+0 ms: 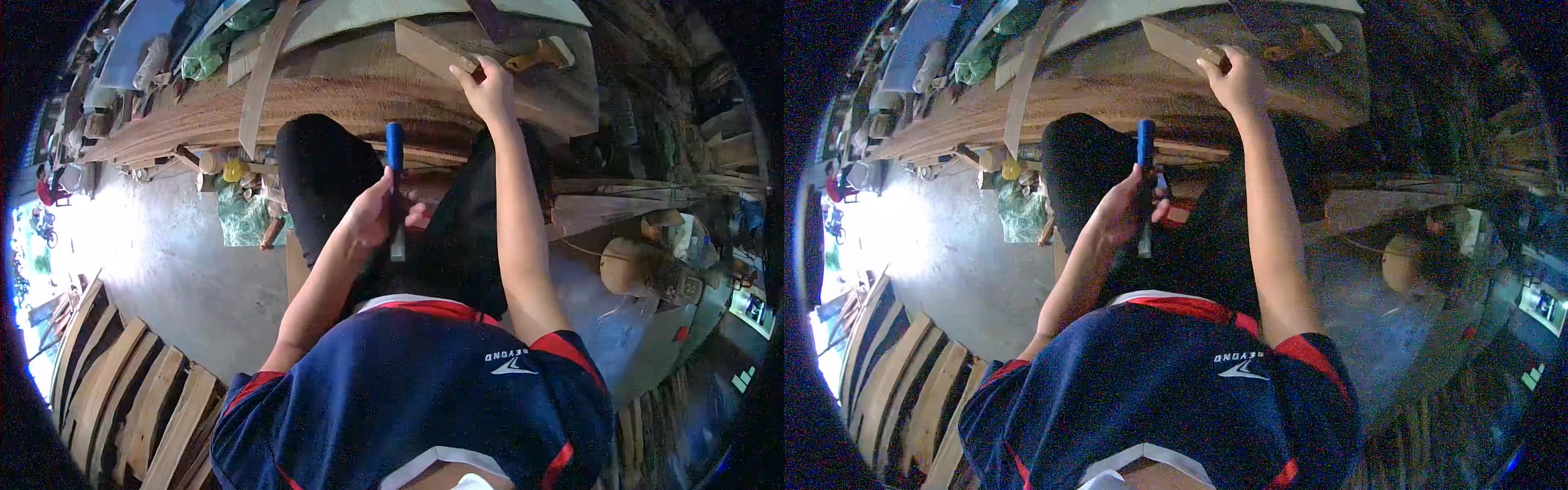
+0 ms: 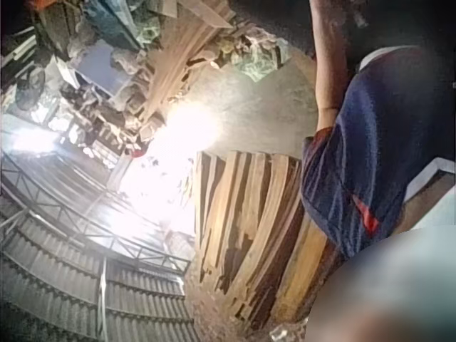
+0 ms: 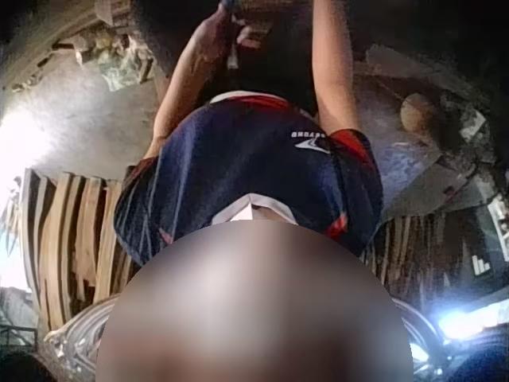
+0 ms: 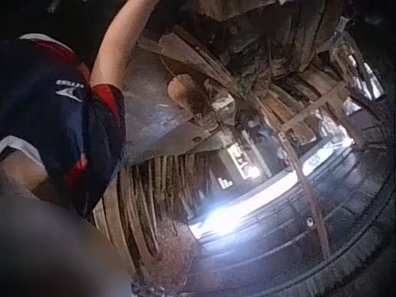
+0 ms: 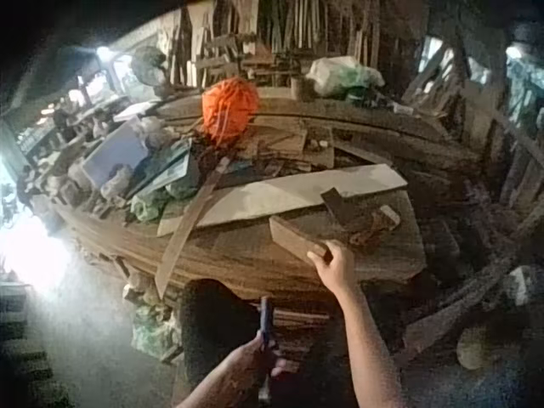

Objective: Using a chisel to shape or smooth a small block of wood.

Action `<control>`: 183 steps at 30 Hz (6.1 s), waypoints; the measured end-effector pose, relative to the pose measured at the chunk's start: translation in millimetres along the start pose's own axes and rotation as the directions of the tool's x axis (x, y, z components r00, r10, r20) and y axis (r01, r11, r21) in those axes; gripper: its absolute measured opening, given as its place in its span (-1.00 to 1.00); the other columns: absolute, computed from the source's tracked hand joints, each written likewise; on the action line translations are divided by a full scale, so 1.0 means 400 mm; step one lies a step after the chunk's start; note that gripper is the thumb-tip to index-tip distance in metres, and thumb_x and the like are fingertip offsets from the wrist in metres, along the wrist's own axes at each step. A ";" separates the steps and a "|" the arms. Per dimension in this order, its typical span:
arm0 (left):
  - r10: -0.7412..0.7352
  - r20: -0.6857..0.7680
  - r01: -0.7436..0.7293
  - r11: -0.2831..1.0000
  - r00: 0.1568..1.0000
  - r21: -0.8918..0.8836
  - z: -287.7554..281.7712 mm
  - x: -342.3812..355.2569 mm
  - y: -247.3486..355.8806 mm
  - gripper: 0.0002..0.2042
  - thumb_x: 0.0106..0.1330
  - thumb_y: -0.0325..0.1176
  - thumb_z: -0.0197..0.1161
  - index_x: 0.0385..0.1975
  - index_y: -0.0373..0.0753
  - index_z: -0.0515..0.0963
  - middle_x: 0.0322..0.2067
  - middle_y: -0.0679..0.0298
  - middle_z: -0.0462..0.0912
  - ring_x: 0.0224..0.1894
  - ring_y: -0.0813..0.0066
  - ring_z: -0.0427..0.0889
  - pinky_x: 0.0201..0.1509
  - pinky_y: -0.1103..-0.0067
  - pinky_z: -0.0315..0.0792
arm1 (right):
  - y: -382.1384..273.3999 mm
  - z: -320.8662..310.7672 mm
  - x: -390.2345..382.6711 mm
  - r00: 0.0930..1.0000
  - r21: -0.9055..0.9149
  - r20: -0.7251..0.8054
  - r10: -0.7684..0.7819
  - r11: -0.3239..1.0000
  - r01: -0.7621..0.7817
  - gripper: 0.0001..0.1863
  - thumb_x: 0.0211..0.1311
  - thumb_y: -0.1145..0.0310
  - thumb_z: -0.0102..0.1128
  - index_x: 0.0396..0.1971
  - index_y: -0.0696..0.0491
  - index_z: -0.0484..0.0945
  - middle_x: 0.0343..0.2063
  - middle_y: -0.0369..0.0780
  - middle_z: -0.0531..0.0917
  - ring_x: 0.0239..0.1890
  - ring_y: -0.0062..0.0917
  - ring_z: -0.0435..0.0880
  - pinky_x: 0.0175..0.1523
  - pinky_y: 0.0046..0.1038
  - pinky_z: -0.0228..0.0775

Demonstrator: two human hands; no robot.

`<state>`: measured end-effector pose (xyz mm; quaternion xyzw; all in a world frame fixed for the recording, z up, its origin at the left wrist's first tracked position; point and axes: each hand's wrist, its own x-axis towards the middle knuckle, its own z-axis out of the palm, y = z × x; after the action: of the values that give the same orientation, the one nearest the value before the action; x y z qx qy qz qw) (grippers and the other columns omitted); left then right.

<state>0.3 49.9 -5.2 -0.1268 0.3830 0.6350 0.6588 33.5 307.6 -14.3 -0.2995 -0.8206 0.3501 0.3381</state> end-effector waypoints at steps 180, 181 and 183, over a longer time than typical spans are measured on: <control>0.572 0.551 -0.253 -0.518 0.608 0.817 0.160 -0.228 0.034 -0.46 0.15 -0.50 0.17 0.18 0.14 0.42 -0.48 0.23 0.50 -0.52 0.26 0.55 -0.46 0.44 0.49 | -0.294 -0.119 -0.254 0.954 0.960 -0.183 0.237 0.254 0.121 -0.29 0.27 -0.32 -0.32 0.28 -0.17 0.10 0.24 -0.15 0.27 0.22 -0.11 0.33 0.10 0.12 0.35; 0.572 0.550 -0.252 -0.518 0.609 0.818 0.159 -0.224 0.035 -0.46 0.15 -0.50 0.17 0.18 0.14 0.42 -0.48 0.23 0.50 -0.52 0.26 0.55 -0.46 0.44 0.49 | -0.301 -0.119 -0.253 0.948 0.958 -0.179 0.264 0.267 0.106 -0.28 0.26 -0.34 -0.32 0.27 -0.17 0.11 0.24 -0.16 0.27 0.21 -0.12 0.34 0.08 0.10 0.38; 0.574 0.592 -0.288 -0.535 0.566 0.794 0.153 -0.214 0.033 -0.45 0.14 -0.51 0.16 0.17 0.13 0.43 -0.51 0.23 0.48 -0.54 0.28 0.53 -0.47 0.45 0.48 | -0.311 -0.121 -0.254 0.937 0.958 -0.180 0.298 0.269 0.098 -0.28 0.26 -0.34 -0.31 0.27 -0.17 0.11 0.23 -0.16 0.28 0.19 -0.14 0.36 0.05 0.08 0.41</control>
<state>17.5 28.5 97.2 0.5471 0.7766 0.3020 0.0800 99.1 180.1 72.8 -0.1405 -0.3539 0.7385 0.5564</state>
